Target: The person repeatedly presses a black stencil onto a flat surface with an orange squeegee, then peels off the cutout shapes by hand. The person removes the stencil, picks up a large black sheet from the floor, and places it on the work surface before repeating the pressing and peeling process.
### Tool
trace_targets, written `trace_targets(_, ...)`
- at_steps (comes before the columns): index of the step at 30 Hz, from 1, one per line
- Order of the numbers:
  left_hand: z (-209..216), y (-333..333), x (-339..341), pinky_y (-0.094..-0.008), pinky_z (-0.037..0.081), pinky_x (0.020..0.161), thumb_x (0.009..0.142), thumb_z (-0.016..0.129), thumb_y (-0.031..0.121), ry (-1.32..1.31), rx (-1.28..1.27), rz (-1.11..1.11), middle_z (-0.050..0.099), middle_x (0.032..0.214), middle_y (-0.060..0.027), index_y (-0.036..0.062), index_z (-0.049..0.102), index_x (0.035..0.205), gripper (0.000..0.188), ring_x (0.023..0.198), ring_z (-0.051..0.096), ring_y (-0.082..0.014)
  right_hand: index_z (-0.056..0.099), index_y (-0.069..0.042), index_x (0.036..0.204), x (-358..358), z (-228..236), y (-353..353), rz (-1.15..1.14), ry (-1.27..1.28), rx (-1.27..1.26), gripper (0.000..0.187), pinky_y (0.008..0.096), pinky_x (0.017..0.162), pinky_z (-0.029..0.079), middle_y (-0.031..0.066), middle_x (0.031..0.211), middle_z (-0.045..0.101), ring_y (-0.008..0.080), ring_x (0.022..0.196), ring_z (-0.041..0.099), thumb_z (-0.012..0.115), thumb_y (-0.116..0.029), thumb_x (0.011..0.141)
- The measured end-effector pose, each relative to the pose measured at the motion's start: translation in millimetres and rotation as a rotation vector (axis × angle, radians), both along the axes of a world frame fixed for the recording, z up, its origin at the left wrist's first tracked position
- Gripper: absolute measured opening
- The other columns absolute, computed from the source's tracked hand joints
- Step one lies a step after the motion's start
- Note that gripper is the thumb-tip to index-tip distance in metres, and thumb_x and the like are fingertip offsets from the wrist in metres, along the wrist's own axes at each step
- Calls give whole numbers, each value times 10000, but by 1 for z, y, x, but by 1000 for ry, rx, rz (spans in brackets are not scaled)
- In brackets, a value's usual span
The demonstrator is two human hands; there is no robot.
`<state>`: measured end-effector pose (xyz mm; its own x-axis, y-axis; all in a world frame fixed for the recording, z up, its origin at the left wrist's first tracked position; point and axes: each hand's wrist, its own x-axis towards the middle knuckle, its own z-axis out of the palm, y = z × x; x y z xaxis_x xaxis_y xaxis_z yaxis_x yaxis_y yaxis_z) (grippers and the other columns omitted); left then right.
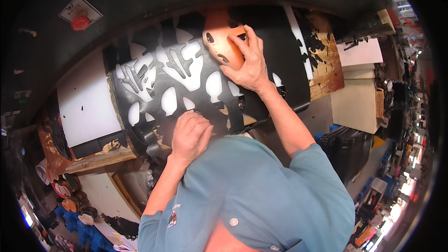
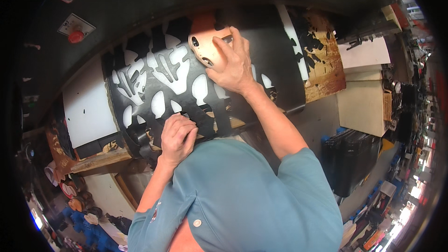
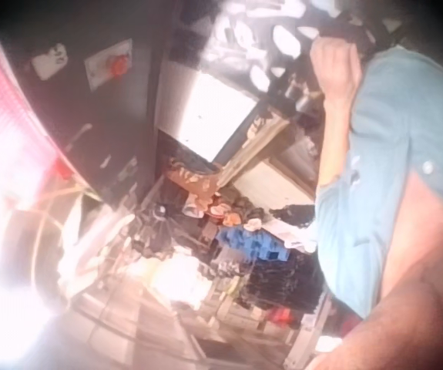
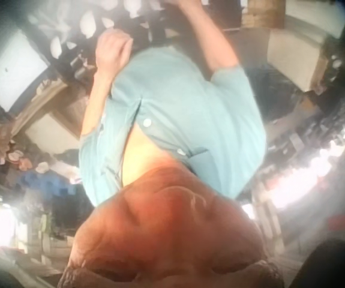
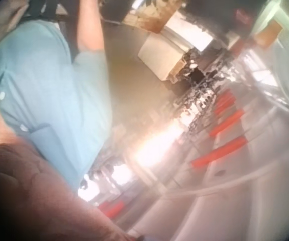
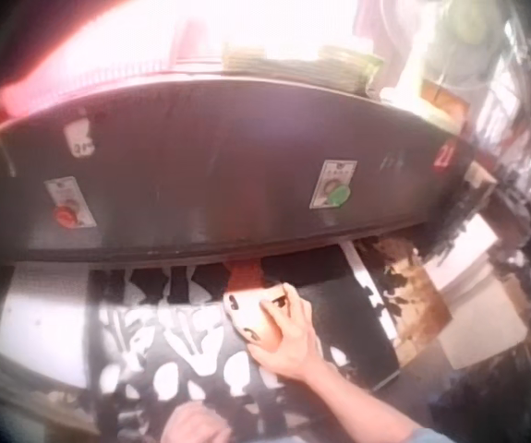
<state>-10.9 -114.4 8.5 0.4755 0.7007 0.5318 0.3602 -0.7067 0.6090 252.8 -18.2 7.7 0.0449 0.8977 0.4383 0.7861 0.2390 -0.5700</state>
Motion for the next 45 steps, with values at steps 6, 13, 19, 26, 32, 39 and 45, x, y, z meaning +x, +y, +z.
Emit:
trace_targets(6,-10,-1,1,-498,566,891,802,869,6,15,200,112,619,848,-92,62,584,876,300,833,634,-355,750,-27,1161,32,61,-15,-67,261,337,252,336,857,599,114,1096,759,206,946,733,800,-83,920)
trace_targets(13,5,1,28,-457,515,737,847,828,43,88,267,250,596,774,-142,37,584,804,248,753,624,-365,734,-5,1014,108,124,-26,39,90,490,92,338,736,560,119,926,723,239,792,707,721,-89,980)
trace_targets(19,12,-3,47,-446,510,713,889,818,134,189,277,385,634,772,-106,62,606,772,253,743,637,-341,749,-62,969,97,20,-122,-124,48,300,69,400,788,523,79,938,723,260,848,688,755,-125,941)
trace_targets(26,11,2,44,-448,513,698,912,818,182,215,247,399,642,765,-98,72,617,765,272,719,642,-338,757,-123,970,82,-9,-126,-158,-161,338,107,409,841,444,13,941,664,249,927,631,795,-189,895)
trace_targets(32,5,-4,46,-459,517,705,917,812,186,177,211,438,667,836,-96,90,655,866,191,747,655,-347,737,-138,1044,79,-10,-130,-141,-187,302,122,434,878,455,37,975,668,276,956,647,760,-184,934)
trace_targets(39,-2,-12,52,-447,482,742,909,806,169,150,200,495,672,891,-68,90,681,921,148,820,659,-316,753,-127,1058,84,-12,-131,-84,-142,269,132,456,889,462,52,950,659,296,959,642,737,-185,941)
trace_targets(45,5,-16,51,-443,468,734,904,809,166,112,145,497,660,841,-79,77,676,861,165,811,660,-314,745,-121,1063,86,-10,-138,-47,-145,256,112,422,866,451,33,901,623,252,896,620,735,-146,954)
